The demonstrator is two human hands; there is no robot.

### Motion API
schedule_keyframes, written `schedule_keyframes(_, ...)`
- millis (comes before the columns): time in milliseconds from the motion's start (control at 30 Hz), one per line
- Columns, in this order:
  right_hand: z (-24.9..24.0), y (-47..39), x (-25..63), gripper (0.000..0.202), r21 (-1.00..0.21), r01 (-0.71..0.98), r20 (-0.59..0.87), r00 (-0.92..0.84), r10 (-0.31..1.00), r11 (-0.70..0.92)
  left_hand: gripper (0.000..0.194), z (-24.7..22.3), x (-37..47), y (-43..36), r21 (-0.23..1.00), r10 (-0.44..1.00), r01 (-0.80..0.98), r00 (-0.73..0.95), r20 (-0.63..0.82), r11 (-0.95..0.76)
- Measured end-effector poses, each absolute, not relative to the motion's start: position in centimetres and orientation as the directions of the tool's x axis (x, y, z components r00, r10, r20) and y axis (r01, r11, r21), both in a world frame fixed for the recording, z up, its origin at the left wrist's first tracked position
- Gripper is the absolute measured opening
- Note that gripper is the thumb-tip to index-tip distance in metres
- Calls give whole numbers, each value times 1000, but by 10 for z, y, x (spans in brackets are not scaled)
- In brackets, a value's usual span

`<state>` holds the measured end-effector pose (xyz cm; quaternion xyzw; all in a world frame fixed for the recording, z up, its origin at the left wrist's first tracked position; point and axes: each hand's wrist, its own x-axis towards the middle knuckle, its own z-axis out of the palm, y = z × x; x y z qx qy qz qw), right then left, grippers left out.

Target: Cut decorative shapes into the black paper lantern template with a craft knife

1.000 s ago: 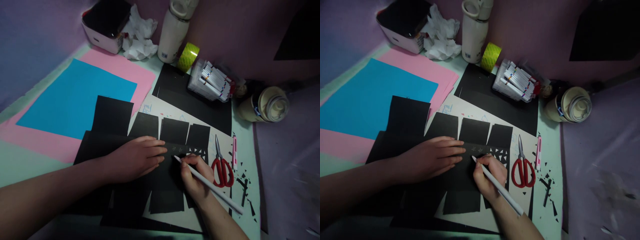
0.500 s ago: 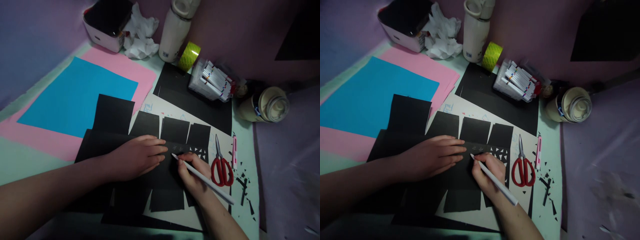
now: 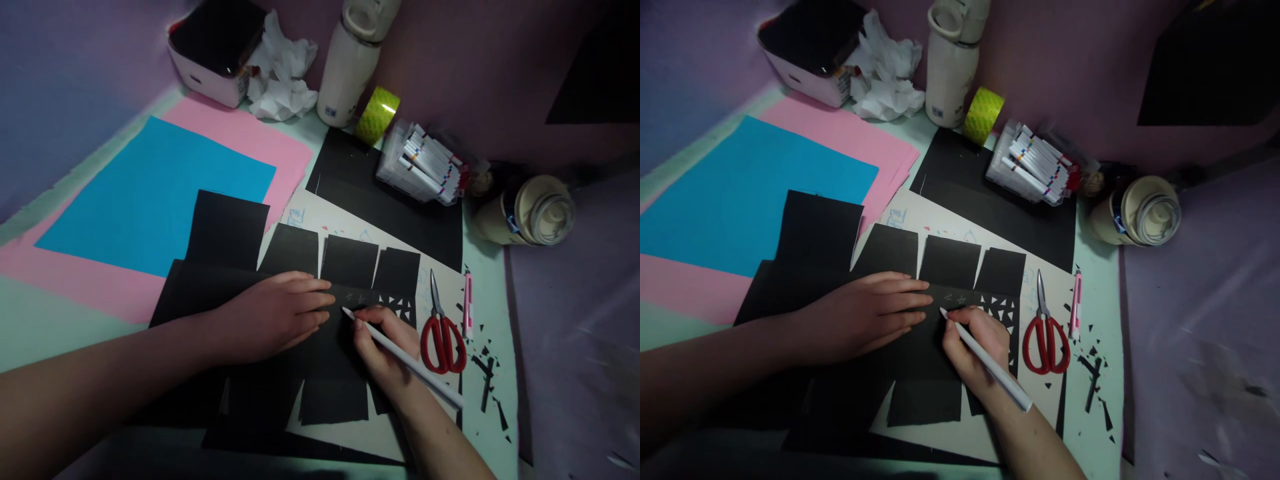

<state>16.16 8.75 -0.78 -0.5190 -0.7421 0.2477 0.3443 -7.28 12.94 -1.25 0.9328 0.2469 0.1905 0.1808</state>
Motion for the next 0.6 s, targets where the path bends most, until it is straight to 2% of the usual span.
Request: schedule_keyframes(600, -9, 87, 161, 6, -702, 638, 270, -173, 947, 316, 24, -15, -73, 129, 423, 527, 395, 810, 259, -815)
